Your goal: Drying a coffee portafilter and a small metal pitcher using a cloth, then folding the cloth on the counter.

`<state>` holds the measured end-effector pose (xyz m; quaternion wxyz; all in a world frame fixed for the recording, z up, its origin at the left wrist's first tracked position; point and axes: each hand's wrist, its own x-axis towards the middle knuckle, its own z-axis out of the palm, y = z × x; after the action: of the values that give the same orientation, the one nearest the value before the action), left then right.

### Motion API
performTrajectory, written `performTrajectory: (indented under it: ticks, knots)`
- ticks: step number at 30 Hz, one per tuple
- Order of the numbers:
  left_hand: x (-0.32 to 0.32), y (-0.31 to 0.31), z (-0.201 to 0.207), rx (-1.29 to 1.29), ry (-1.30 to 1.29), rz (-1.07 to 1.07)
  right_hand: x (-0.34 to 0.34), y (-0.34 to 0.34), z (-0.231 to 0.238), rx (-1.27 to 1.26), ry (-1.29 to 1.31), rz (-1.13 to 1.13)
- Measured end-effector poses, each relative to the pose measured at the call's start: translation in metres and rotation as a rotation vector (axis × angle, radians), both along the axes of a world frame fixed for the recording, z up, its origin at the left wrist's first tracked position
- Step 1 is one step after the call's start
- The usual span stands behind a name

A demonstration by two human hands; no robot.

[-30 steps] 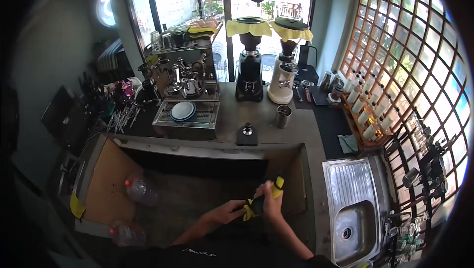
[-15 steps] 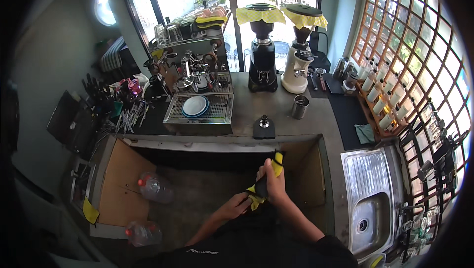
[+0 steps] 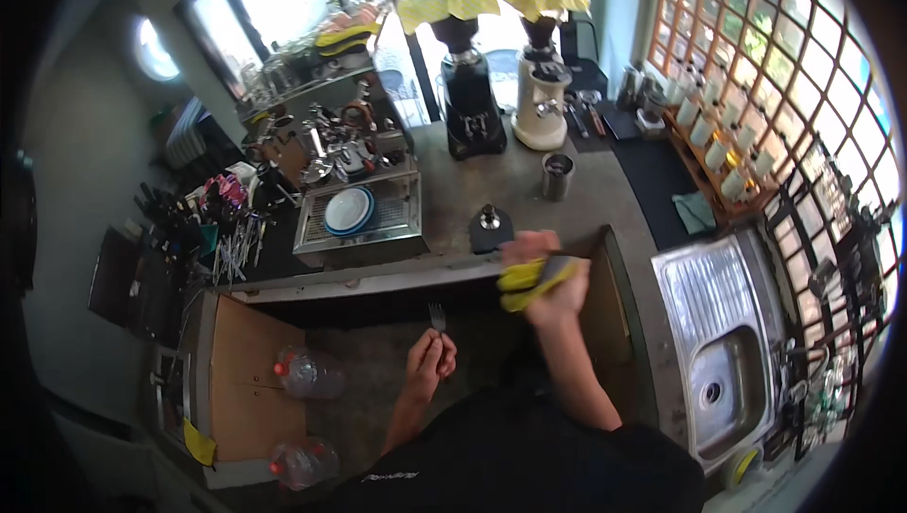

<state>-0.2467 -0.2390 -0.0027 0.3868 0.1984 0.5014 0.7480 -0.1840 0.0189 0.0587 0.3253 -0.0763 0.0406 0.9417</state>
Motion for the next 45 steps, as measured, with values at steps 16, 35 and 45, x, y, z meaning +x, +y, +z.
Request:
performTrajectory:
  ticks: [16, 35, 45]
  knots:
    - [-0.08, 0.223, 0.009, -0.281, 0.881, -0.152, -0.047, 0.054, -0.08, 0.883, -0.723, -0.001]
    - [-0.162, 0.425, 0.025, -0.107, 0.387, -0.267, -0.127, 0.353, -0.063, 0.365, -0.602, -0.069]
    - [-0.202, 0.491, 0.031, -0.109, 0.5, 0.08, -0.123, 0.316, -0.062, 0.888, -0.712, 0.243]
